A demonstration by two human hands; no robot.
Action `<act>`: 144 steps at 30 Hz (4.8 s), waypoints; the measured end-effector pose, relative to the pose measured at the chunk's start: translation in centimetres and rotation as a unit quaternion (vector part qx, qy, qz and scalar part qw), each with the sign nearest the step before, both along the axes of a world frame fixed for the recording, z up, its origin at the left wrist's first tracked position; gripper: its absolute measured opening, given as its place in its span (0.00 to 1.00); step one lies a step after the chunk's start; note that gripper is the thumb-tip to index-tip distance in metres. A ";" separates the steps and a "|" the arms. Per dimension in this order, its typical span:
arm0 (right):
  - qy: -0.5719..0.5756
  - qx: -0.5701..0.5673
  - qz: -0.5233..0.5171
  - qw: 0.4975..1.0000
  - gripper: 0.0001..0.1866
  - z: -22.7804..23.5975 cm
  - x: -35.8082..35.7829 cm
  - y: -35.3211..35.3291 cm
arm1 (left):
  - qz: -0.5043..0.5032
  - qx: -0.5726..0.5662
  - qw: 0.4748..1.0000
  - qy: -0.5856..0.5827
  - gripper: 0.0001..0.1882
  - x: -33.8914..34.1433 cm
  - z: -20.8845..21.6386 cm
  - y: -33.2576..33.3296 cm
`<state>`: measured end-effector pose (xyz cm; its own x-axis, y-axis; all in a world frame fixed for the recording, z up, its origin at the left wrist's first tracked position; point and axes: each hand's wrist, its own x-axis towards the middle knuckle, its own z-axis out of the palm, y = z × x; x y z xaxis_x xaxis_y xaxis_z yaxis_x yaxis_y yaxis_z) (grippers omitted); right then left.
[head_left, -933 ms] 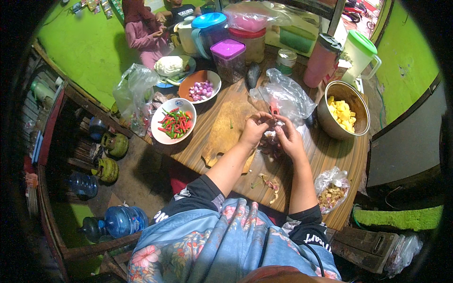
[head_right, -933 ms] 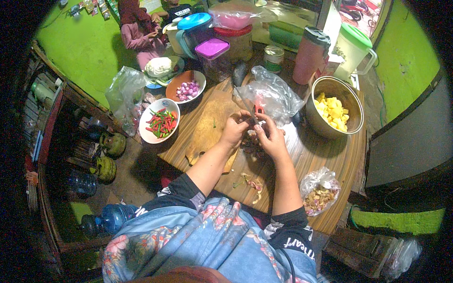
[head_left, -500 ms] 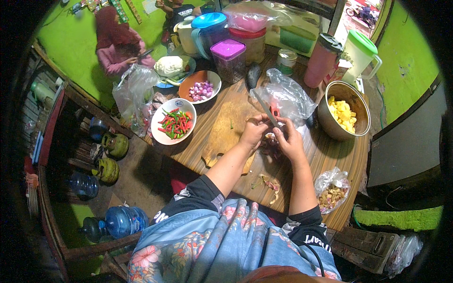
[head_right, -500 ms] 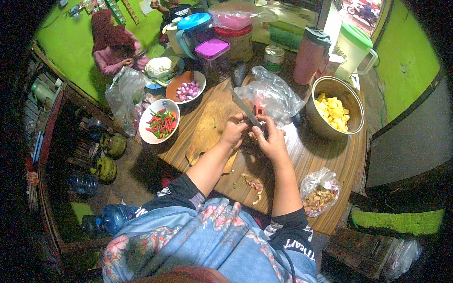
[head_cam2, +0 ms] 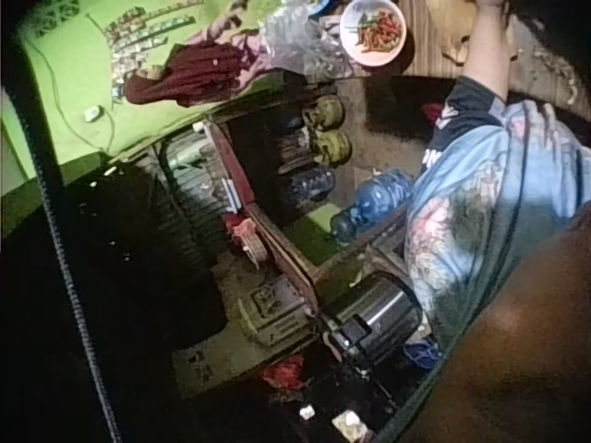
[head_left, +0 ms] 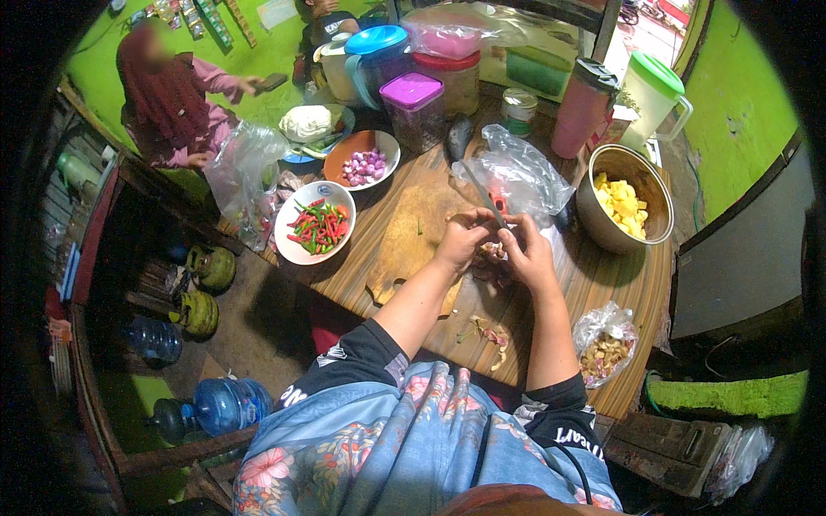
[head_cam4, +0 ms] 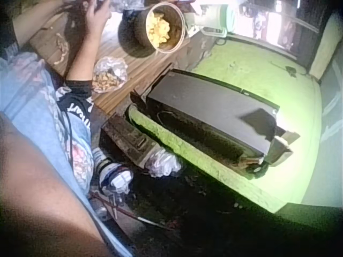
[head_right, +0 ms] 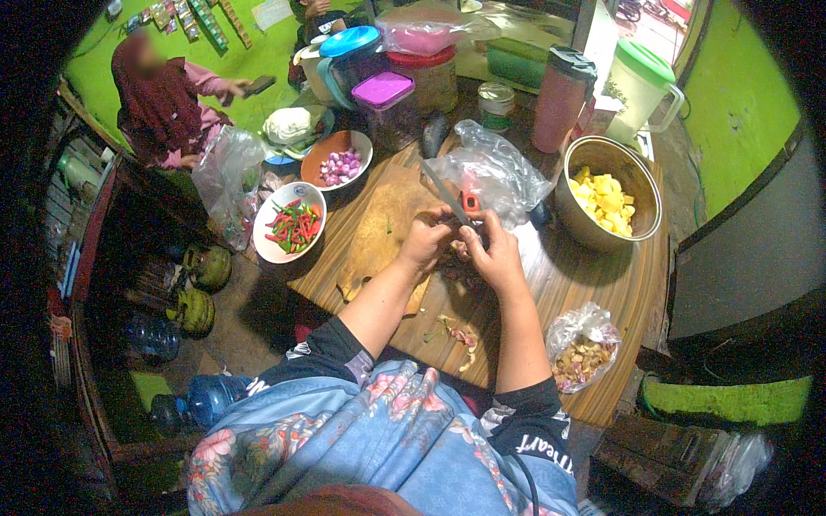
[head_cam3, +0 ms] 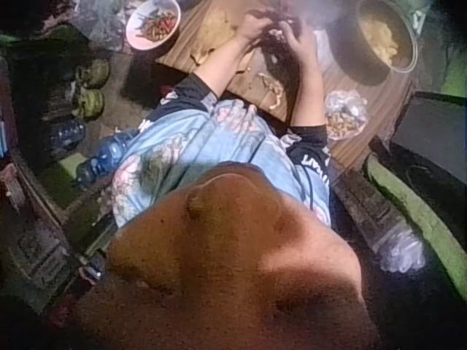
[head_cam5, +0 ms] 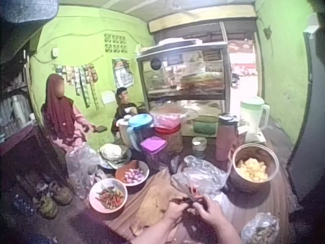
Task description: The person peels small shallots one by one using a knife on a wooden cutting board. The peeled shallots are placed on the board while the skins are discarded. Other ingredients such as red chilies, onions, and potatoes are visible nearby.
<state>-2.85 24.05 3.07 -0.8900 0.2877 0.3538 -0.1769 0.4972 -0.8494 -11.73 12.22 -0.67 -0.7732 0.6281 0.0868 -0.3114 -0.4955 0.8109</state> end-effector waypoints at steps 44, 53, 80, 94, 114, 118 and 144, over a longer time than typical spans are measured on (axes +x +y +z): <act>0.053 -0.032 -0.150 0.987 0.14 -1.9 -0.8 1.9 | -0.768 0.266 0.521 0.260 0.13 18.2 13.5 -7.7; 0.052 -0.058 -0.135 0.988 0.14 -2.7 -1.0 2.1 | -0.751 0.221 0.560 0.270 0.11 17.5 13.9 -8.2; 0.086 -0.126 -0.179 0.972 0.13 -3.1 -1.1 3.4 | 0.176 -0.263 0.789 0.526 0.07 3.0 1.4 0.6; 0.083 -0.111 -0.074 0.988 0.14 -2.0 -0.7 1.7 | 0.050 -0.018 0.998 0.023 0.07 0.2 -0.5 -0.1; -0.020 0.029 0.038 0.999 0.21 0.6 0.2 -0.4 | 0.030 0.059 0.997 -0.035 0.14 0.1 0.0 -0.4; -0.010 0.030 0.042 0.999 0.21 0.4 0.1 -0.2 | 0.049 0.044 0.998 0.000 0.11 0.2 -0.1 -0.3; -0.066 0.000 0.041 0.997 0.19 0.8 0.3 -0.4 | 0.114 -0.029 0.988 0.095 0.10 -0.1 -1.5 0.0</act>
